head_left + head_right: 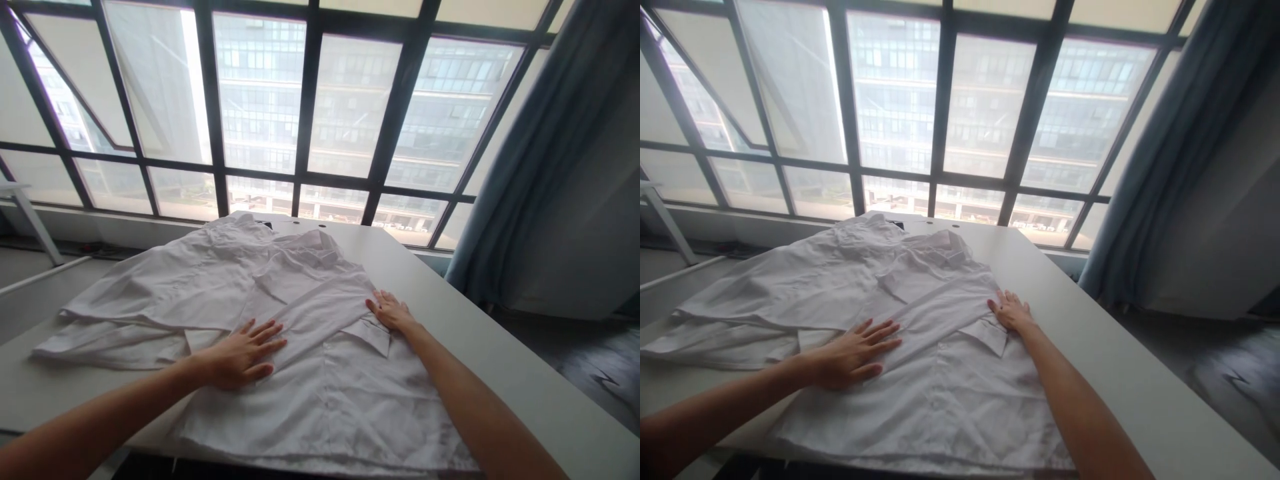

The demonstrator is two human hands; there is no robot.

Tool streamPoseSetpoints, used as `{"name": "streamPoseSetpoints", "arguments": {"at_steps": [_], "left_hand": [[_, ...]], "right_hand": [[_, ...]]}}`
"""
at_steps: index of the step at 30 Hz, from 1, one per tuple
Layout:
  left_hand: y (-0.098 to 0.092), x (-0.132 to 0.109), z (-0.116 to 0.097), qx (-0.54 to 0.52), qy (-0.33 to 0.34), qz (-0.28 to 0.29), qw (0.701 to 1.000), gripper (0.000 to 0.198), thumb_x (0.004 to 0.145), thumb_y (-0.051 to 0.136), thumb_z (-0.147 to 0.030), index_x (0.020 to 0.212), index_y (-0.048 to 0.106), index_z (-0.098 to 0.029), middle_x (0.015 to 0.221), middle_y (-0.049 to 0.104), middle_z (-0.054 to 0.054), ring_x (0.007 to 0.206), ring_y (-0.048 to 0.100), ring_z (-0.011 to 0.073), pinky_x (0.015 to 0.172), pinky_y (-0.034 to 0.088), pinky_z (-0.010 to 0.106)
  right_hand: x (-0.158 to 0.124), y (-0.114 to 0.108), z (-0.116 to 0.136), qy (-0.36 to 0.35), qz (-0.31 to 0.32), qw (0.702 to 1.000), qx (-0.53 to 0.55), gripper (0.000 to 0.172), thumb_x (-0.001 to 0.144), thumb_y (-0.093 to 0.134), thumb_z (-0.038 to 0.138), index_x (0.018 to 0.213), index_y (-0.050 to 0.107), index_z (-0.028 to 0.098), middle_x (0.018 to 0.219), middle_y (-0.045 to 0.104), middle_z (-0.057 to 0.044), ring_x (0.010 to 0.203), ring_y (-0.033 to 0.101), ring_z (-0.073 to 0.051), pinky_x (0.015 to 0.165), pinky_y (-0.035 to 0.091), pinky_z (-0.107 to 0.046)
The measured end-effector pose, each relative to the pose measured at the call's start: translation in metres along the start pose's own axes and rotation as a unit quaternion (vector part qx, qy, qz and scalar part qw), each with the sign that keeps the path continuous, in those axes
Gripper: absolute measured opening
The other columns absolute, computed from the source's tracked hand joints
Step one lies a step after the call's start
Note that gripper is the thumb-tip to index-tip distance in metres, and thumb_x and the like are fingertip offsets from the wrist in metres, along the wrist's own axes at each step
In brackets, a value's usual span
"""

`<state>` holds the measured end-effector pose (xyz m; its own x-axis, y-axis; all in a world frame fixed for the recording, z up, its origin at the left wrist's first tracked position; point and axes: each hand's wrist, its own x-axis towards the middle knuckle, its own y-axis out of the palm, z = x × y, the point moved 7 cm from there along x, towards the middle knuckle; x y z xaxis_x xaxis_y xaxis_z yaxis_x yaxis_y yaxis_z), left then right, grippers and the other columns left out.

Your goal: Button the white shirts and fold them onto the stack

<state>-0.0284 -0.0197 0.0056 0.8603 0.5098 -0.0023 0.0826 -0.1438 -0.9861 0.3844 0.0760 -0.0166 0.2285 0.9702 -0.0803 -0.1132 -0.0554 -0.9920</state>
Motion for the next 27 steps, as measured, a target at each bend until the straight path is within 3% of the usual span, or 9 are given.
{"name": "streamPoseSetpoints", "arguments": {"at_steps": [3,6,8,10,14,16,21,24,27], "left_hand": [[-0.01,-0.007,-0.014,-0.002,0.006,0.014,1.0,0.064,0.096,0.044,-0.059,0.154,0.035,-0.033,0.16,0.031,0.009,0.147,0.029,0.0327,0.117,0.026,0.053],[-0.031,0.008,-0.006,-0.036,-0.011,-0.014,0.999,0.047,0.098,0.045,-0.052,0.138,0.057,-0.03,0.142,0.058,0.007,0.127,0.056,0.0274,0.107,0.042,0.041],[-0.051,0.028,0.021,-0.031,-0.066,-0.086,0.994,0.036,0.099,0.044,-0.036,0.124,0.067,-0.025,0.126,0.067,0.007,0.114,0.063,0.0235,0.102,0.047,0.036],[-0.069,0.046,0.059,0.026,-0.155,-0.162,0.974,0.033,0.091,0.051,-0.02,0.12,0.067,-0.02,0.124,0.066,0.011,0.116,0.06,0.0249,0.103,0.046,0.038],[-0.072,0.067,0.129,0.094,-0.322,-0.154,0.929,0.052,0.076,0.06,-0.011,0.127,0.06,-0.018,0.127,0.062,0.014,0.121,0.057,0.0286,0.1,0.048,0.039],[-0.068,0.071,0.147,0.091,-0.346,-0.146,0.922,0.052,0.075,0.057,-0.01,0.126,0.059,-0.016,0.125,0.063,0.014,0.12,0.057,0.028,0.098,0.048,0.037],[-0.07,0.076,0.169,0.025,-0.377,-0.193,0.906,0.036,0.078,0.053,-0.01,0.112,0.066,-0.015,0.108,0.071,0.012,0.104,0.066,0.0255,0.088,0.051,0.032],[-0.074,0.079,0.174,0.015,-0.382,-0.221,0.897,0.026,0.083,0.051,-0.013,0.102,0.068,-0.014,0.098,0.073,0.012,0.095,0.068,0.025,0.083,0.051,0.031],[-0.08,0.079,0.169,0.05,-0.346,-0.249,0.903,0.026,0.085,0.047,-0.01,0.102,0.066,-0.013,0.101,0.072,0.013,0.098,0.067,0.0249,0.084,0.05,0.03]], "right_hand": [[-0.008,-0.005,0.005,0.01,-0.007,1.0,-0.004,0.072,0.099,0.019,0.063,0.157,0.028,0.021,0.165,0.019,-0.012,0.151,0.016,-0.032,0.117,0.014,-0.062],[-0.015,-0.02,0.034,-0.022,-0.079,0.996,-0.028,0.063,0.102,0.025,0.055,0.15,0.042,0.017,0.162,0.026,-0.015,0.15,0.02,-0.032,0.117,0.014,-0.06],[-0.022,-0.028,0.064,-0.08,-0.122,0.989,-0.023,0.057,0.103,0.029,0.049,0.144,0.05,0.016,0.159,0.033,-0.015,0.147,0.027,-0.029,0.118,0.018,-0.056],[-0.031,-0.034,0.094,-0.141,-0.139,0.98,-0.001,0.052,0.102,0.033,0.046,0.14,0.054,0.016,0.155,0.041,-0.015,0.144,0.035,-0.028,0.117,0.022,-0.052],[-0.048,-0.037,0.128,-0.215,-0.147,0.964,0.045,0.048,0.102,0.037,0.043,0.133,0.06,0.015,0.146,0.052,-0.016,0.137,0.045,-0.028,0.116,0.027,-0.05],[-0.057,-0.034,0.13,-0.236,-0.151,0.958,0.06,0.046,0.101,0.038,0.042,0.132,0.061,0.016,0.144,0.054,-0.016,0.135,0.048,-0.028,0.115,0.03,-0.05],[-0.07,-0.02,0.114,-0.251,-0.156,0.953,0.059,0.048,0.101,0.036,0.043,0.136,0.057,0.017,0.15,0.048,-0.014,0.138,0.044,-0.028,0.116,0.03,-0.048],[-0.072,-0.012,0.102,-0.245,-0.143,0.958,0.049,0.054,0.101,0.032,0.045,0.144,0.049,0.016,0.156,0.038,-0.014,0.144,0.034,-0.027,0.119,0.024,-0.049],[-0.069,-0.002,0.089,-0.207,-0.106,0.972,0.039,0.063,0.101,0.027,0.05,0.152,0.037,0.015,0.162,0.027,-0.014,0.15,0.022,-0.026,0.121,0.018,-0.048]]}}
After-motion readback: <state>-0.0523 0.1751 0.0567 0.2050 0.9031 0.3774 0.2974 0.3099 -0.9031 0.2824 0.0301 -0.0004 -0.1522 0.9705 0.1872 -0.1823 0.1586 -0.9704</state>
